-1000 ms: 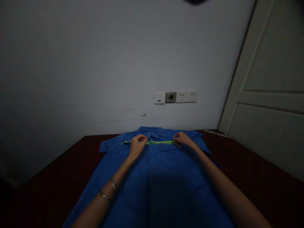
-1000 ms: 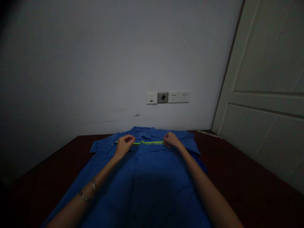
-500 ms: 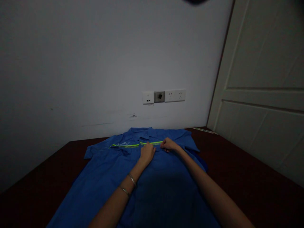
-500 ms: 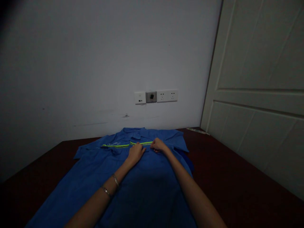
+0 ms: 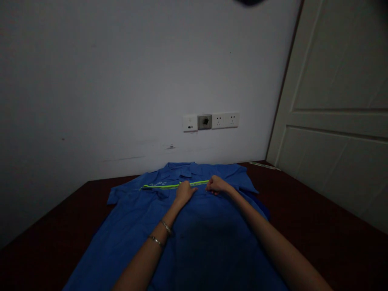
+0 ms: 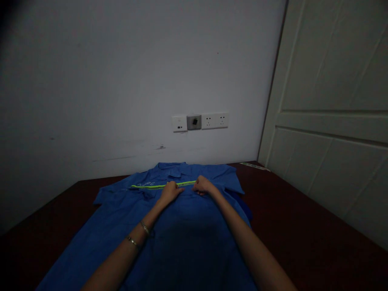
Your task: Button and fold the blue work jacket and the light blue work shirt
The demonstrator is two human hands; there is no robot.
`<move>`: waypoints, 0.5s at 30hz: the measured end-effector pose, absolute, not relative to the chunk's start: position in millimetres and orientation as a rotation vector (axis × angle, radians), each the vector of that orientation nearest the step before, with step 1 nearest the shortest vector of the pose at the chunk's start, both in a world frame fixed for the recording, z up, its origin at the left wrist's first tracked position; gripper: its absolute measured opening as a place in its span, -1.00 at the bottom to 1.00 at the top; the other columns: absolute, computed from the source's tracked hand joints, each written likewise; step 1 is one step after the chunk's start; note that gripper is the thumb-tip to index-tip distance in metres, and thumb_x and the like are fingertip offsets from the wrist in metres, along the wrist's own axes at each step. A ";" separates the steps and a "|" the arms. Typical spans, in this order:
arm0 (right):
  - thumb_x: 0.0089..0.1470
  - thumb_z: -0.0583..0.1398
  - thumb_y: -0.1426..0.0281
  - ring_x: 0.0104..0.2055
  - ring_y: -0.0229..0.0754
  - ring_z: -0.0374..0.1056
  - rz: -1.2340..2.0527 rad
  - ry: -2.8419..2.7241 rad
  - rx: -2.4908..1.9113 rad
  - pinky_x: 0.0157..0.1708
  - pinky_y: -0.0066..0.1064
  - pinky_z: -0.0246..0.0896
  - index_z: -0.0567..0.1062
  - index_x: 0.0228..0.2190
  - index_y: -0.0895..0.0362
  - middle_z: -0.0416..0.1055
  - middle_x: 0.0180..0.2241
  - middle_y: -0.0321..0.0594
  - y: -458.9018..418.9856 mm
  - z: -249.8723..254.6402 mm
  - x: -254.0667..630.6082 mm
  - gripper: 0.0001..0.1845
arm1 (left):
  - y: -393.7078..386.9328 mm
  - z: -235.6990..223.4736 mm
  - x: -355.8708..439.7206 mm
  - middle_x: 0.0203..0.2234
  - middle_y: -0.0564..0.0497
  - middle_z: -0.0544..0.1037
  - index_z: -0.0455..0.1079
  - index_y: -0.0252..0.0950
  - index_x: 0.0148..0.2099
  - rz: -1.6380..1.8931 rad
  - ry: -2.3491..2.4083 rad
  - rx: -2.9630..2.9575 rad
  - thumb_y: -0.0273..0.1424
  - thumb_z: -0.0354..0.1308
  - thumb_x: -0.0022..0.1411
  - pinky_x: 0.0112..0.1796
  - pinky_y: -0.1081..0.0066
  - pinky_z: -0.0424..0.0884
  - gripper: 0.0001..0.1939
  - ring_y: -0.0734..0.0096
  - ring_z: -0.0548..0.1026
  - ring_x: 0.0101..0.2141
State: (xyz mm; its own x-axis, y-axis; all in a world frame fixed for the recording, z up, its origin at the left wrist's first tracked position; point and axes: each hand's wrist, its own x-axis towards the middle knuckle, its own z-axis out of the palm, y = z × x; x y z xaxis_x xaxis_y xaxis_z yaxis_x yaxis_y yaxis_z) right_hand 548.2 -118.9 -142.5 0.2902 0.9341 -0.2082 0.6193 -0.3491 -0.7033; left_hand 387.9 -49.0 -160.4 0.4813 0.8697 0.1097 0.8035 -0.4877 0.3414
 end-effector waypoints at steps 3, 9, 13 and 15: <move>-0.24 0.20 0.58 -0.72 -0.39 0.22 0.765 -1.413 -2.078 -0.71 -0.63 0.15 0.40 -0.66 0.23 0.29 -0.74 -0.35 -117.8 -140.0 542.3 -0.92 | -45.1 -160.9 388.1 -0.52 -0.08 0.51 0.43 -0.38 -0.48 0.385 1.368 2.386 -0.26 0.22 0.00 -0.46 0.49 0.22 -0.75 0.34 0.47 -0.43; -0.29 0.17 0.61 -0.68 -0.34 0.29 0.721 -1.396 -2.091 -0.70 -0.61 0.20 0.42 -0.66 0.22 0.37 -0.68 -0.30 -117.6 -138.3 535.9 -0.92 | -43.3 -156.3 386.9 -0.61 0.01 0.45 0.42 -0.40 -0.55 0.390 1.337 2.252 -0.34 0.24 -0.04 -0.51 0.52 0.18 -0.80 0.43 0.42 -0.51; -0.30 0.18 0.61 -0.66 -0.34 0.32 0.780 -1.333 -2.064 -0.68 -0.63 0.22 0.43 -0.66 0.23 0.39 -0.67 -0.30 -118.0 -137.1 541.0 -0.93 | -40.5 -156.3 386.2 -0.63 0.03 0.43 0.42 -0.39 -0.56 0.445 1.319 2.198 -0.35 0.25 -0.07 -0.51 0.52 0.21 -0.81 0.44 0.40 -0.52; -0.29 0.18 0.59 -0.66 -0.32 0.33 0.810 -1.300 -2.053 -0.68 -0.63 0.22 0.42 -0.67 0.23 0.37 -0.70 -0.31 -117.4 -137.0 544.3 -0.93 | -38.1 -156.5 386.0 -0.65 0.03 0.42 0.42 -0.38 -0.59 0.462 1.299 2.176 -0.35 0.25 -0.09 -0.50 0.52 0.22 -0.81 0.44 0.40 -0.53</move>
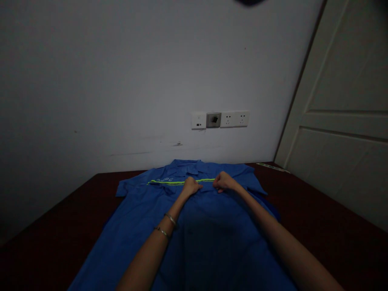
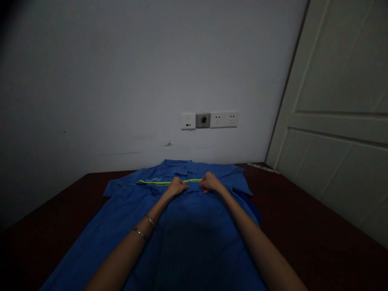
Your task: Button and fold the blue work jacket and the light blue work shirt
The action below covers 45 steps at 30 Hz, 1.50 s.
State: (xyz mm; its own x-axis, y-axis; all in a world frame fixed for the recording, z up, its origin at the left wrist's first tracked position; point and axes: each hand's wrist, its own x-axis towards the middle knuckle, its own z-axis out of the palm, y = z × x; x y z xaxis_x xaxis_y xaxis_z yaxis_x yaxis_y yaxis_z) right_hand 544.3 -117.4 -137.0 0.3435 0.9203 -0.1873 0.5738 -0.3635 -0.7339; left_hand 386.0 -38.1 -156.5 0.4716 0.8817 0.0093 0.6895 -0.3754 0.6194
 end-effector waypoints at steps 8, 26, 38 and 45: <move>-0.29 0.16 0.59 -0.64 -0.26 0.36 0.752 -1.293 -2.084 -0.69 -0.61 0.19 0.42 -0.70 0.22 0.35 -0.74 -0.29 -118.4 -128.8 544.7 -0.91 | -36.8 -142.8 386.1 -0.69 0.04 0.42 0.46 -0.38 -0.57 0.559 1.220 2.170 -0.38 0.25 -0.10 -0.51 0.53 0.20 -0.85 0.48 0.36 -0.58; -0.24 0.22 0.54 -0.63 -0.32 0.33 0.702 -1.480 -2.001 -0.69 -0.63 0.16 0.47 -0.56 0.23 0.42 -0.59 -0.28 -124.8 -124.7 537.1 -0.95 | -35.8 -135.4 389.1 -0.83 0.14 0.22 0.38 -0.39 -0.63 0.783 1.139 1.852 -0.30 0.21 -0.06 -0.64 0.54 0.03 -0.74 0.59 0.18 -0.72; -0.12 0.18 0.46 -0.65 -0.32 0.31 0.421 -1.675 -1.945 -0.71 -0.63 0.10 0.44 -0.59 0.23 0.38 -0.64 -0.28 -129.5 -120.0 529.5 -0.90 | -42.8 -134.0 389.9 -0.84 0.17 0.19 0.40 -0.39 -0.56 0.802 1.121 1.719 -0.29 0.17 0.00 -0.69 0.55 0.03 -0.75 0.61 0.16 -0.77; -0.12 0.11 0.53 -0.66 -0.35 0.29 0.404 -1.695 -1.868 -0.71 -0.65 0.07 0.45 -0.60 0.24 0.35 -0.65 -0.31 -129.3 -123.0 533.2 -0.87 | -45.3 -134.7 390.3 -0.86 0.19 0.18 0.37 -0.39 -0.57 0.795 1.101 1.747 -0.29 0.15 0.05 -0.72 0.57 0.01 -0.73 0.63 0.14 -0.80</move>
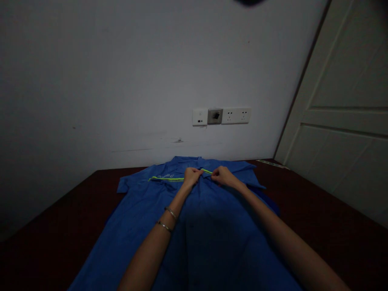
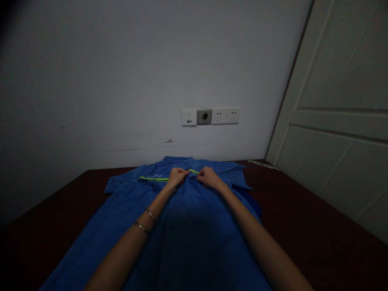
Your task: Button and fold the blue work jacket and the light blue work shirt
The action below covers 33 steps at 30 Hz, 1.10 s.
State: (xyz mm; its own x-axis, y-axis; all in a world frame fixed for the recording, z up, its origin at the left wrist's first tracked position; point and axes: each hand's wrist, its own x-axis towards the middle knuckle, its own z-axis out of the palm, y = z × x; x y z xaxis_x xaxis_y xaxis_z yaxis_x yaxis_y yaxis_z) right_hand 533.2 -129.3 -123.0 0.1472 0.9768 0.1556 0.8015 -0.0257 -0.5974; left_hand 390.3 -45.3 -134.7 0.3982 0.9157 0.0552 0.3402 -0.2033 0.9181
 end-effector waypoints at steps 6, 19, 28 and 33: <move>-0.07 0.09 0.50 -0.68 -0.36 0.30 0.473 -1.666 -1.882 -0.70 -0.66 0.06 0.43 -0.58 0.23 0.35 -0.67 -0.33 -128.4 -123.7 537.6 -0.85 | -49.3 -134.2 388.7 -0.86 0.18 0.19 0.37 -0.39 -0.55 0.806 1.024 1.742 -0.30 0.14 0.06 -0.72 0.58 0.03 -0.73 0.64 0.14 -0.81; 0.04 0.04 0.42 -0.68 -0.32 0.32 0.520 -1.674 -1.883 -0.73 -0.61 -0.01 0.34 -0.62 0.20 0.25 -0.72 -0.37 -125.8 -129.0 543.5 -0.75 | -57.5 -139.4 391.3 -0.72 0.10 0.36 0.45 -0.42 -0.45 0.903 0.931 1.936 -0.30 0.13 0.05 -0.64 0.57 0.16 -0.75 0.59 0.28 -0.70; -0.02 0.12 0.44 -0.71 -0.39 0.26 0.650 -1.550 -1.821 -0.74 -0.64 -0.01 0.40 -0.60 0.24 0.22 -0.73 -0.40 -119.9 -131.7 548.7 -0.81 | -80.3 -148.8 402.9 -0.61 0.01 0.47 0.46 -0.40 -0.46 0.739 0.969 2.147 -0.51 0.06 0.03 -0.47 0.52 0.31 -0.85 0.50 0.40 -0.55; -0.12 0.18 0.50 -0.68 -0.39 0.24 0.950 -1.345 -1.735 -0.63 -0.57 0.25 0.42 -0.63 0.25 0.30 -0.70 -0.36 -122.3 -129.6 544.2 -0.88 | -67.5 -148.7 391.9 -0.63 0.00 0.47 0.38 -0.44 -0.37 0.522 1.064 1.591 -0.37 -0.01 0.13 -0.62 0.51 0.33 -0.77 0.53 0.37 -0.70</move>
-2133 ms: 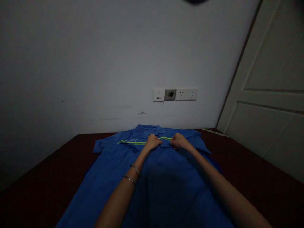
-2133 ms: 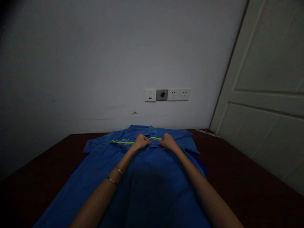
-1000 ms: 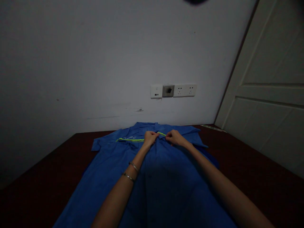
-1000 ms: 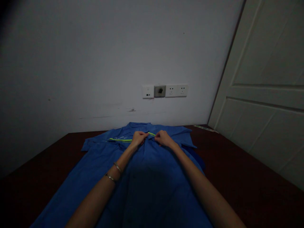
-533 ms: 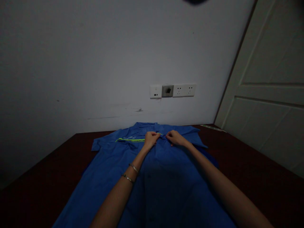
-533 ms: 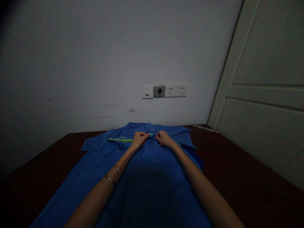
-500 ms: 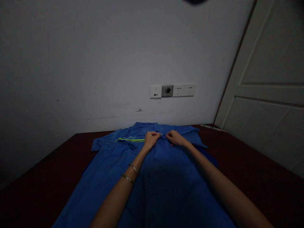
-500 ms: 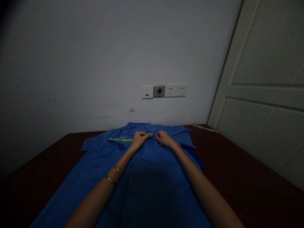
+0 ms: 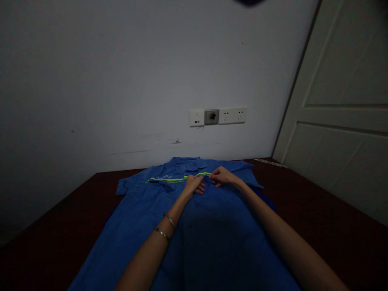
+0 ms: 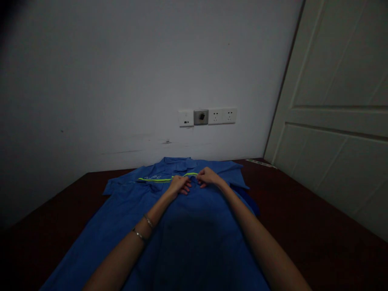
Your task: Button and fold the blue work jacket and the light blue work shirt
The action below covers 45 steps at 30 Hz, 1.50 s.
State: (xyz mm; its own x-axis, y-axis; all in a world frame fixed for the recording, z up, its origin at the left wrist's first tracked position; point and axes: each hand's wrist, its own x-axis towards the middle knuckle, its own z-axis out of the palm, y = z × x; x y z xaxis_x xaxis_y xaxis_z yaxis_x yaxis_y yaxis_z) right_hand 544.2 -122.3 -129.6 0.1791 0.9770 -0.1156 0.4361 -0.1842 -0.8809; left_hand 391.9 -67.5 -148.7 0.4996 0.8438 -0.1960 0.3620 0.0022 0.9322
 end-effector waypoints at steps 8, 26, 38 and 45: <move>-0.21 0.21 0.55 -0.65 -0.36 0.25 1.002 -1.300 -1.761 -0.65 -0.54 0.29 0.42 -0.66 0.24 0.30 -0.72 -0.37 -122.4 -137.2 539.3 -0.91 | -63.8 -154.5 383.6 -0.77 0.06 0.36 0.33 -0.41 -0.44 0.493 1.167 1.558 -0.11 0.03 0.11 -0.72 0.52 0.23 -0.60 0.53 0.30 -0.79; -0.23 0.13 0.59 -0.54 -0.22 0.40 0.325 -1.630 -2.162 -0.58 -0.57 0.12 0.50 -0.59 0.26 0.45 -0.61 -0.12 -130.3 -120.3 519.6 -0.87 | -59.5 -150.8 380.5 -0.85 0.13 0.28 0.25 -0.36 -0.66 0.462 1.100 1.596 -0.47 0.09 -0.01 -0.77 0.56 0.01 -0.77 0.64 0.15 -0.84; -0.15 0.11 0.59 -0.46 -0.23 0.39 0.263 -1.872 -2.151 -0.51 -0.58 0.13 0.50 -0.54 0.26 0.47 -0.52 -0.10 -129.4 -129.6 514.2 -0.85 | -69.3 -144.9 389.9 -0.83 0.16 0.25 0.26 -0.38 -0.65 0.522 1.026 1.380 -0.43 0.16 -0.03 -0.74 0.58 -0.03 -0.77 0.70 0.12 -0.81; -0.14 0.16 0.43 -0.62 -0.38 0.22 0.864 -1.687 -1.773 -0.61 -0.59 0.19 0.49 -0.55 0.25 0.32 -0.64 -0.36 -126.1 -136.7 544.3 -0.86 | -68.6 -153.1 389.4 -0.70 0.16 0.34 0.29 -0.37 -0.51 0.670 0.945 1.158 -0.37 0.20 -0.05 -0.74 0.62 -0.01 -0.82 0.73 0.16 -0.76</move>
